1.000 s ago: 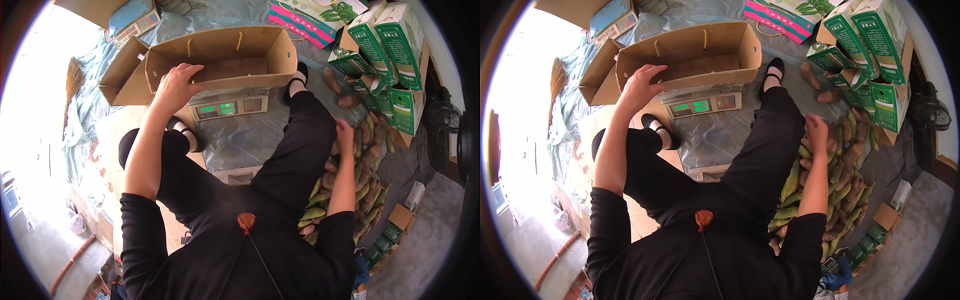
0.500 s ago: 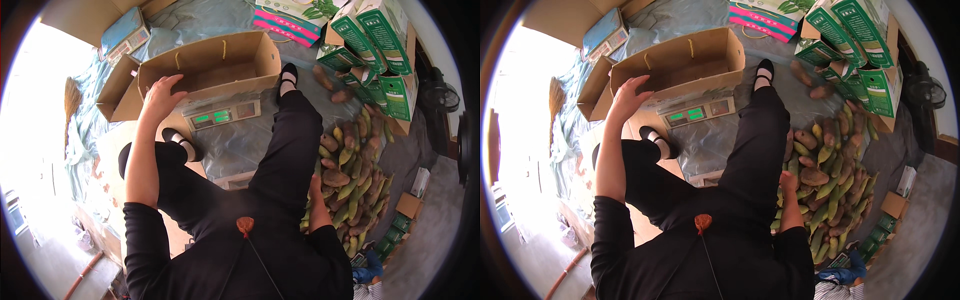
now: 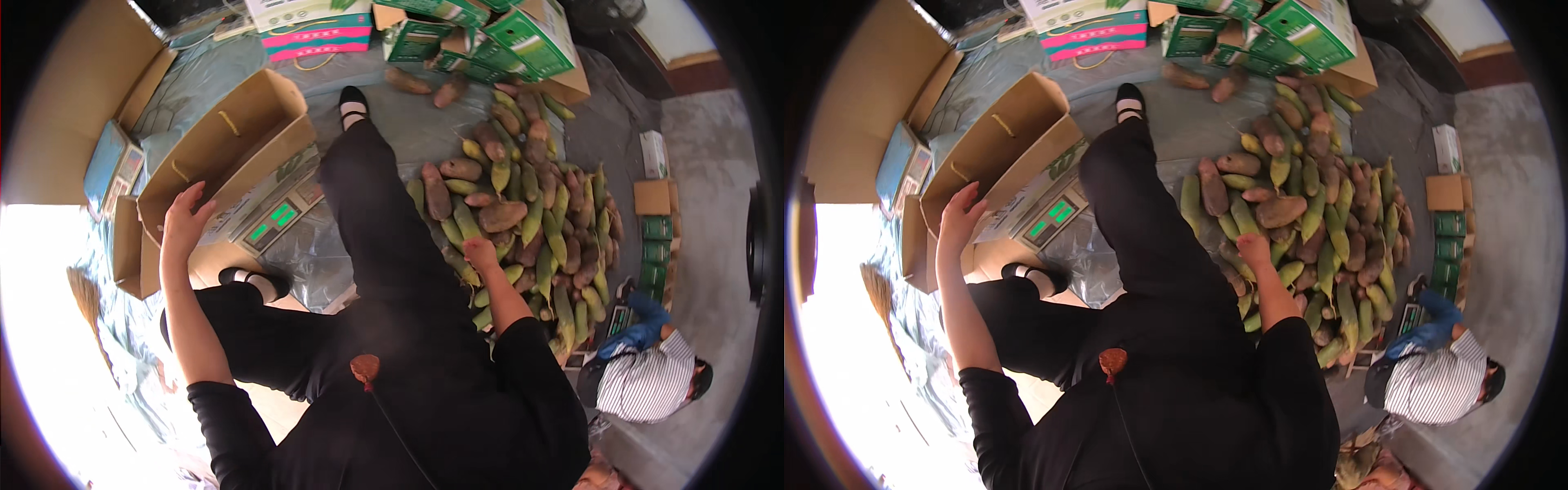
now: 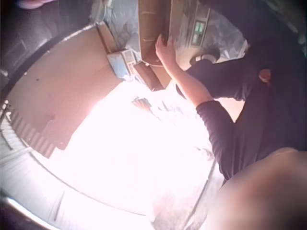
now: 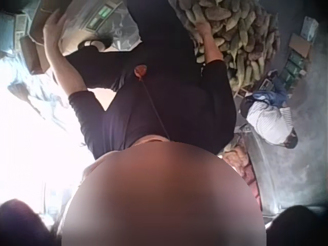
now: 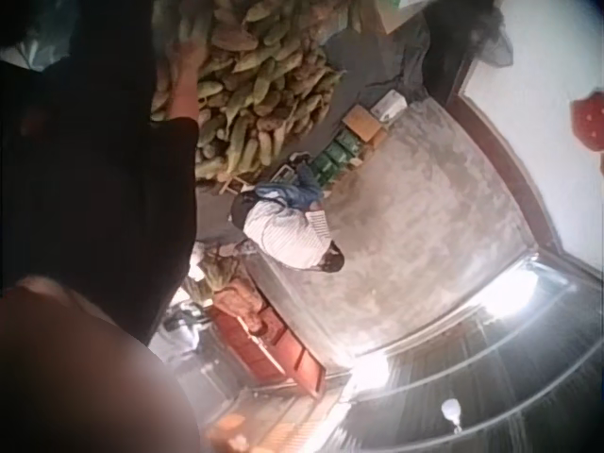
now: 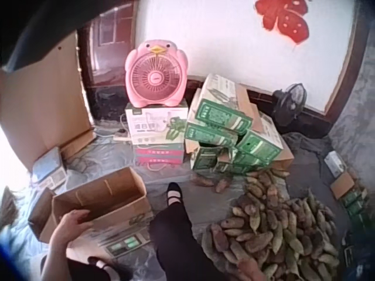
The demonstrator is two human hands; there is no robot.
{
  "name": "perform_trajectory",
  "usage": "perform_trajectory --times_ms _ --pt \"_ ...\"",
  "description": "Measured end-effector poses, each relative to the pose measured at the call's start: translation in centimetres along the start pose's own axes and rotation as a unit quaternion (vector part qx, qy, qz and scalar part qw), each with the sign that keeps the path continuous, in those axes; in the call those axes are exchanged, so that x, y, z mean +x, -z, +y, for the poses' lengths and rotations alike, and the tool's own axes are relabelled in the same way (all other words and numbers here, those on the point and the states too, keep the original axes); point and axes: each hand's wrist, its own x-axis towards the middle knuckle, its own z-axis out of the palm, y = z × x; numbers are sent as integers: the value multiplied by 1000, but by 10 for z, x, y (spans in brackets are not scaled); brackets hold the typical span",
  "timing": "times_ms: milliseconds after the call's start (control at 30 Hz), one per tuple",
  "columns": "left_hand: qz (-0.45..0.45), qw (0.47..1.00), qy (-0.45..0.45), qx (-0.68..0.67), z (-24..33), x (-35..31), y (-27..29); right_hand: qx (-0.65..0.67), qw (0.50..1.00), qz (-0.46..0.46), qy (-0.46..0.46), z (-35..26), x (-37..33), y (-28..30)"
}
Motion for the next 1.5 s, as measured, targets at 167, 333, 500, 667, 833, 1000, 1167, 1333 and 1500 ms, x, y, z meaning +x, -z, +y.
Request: perform_trajectory --times_ms 167,333,500,667,833,1000,1167,1333,1500 --pt "-4 1000 -10 -29 0 -5 -5 -79 993 68 -50 64 -7 14" --pt "-13 999 40 7 12 -13 -4 -172 984 42 -15 68 -1 -5" --pt "-33 999 38 7 10 -8 -11 -154 975 158 -33 55 1 -8" --pt "-47 998 48 0 15 -1 -17 -99 968 203 -113 79 10 23" --pt "-47 997 53 33 30 -1 -18 12 973 165 -163 88 14 28" --pt "-32 998 51 18 22 -4 -17 139 967 137 -162 80 26 6" --pt "-36 999 14 11 19 -3 -23 144 965 123 -179 92 52 -15" --pt "-37 998 -15 46 15 -4 -25 14 977 112 -182 74 58 -26" --pt "-29 999 -20 41 16 -5 -22 523 791 -92 -304 51 27 2"
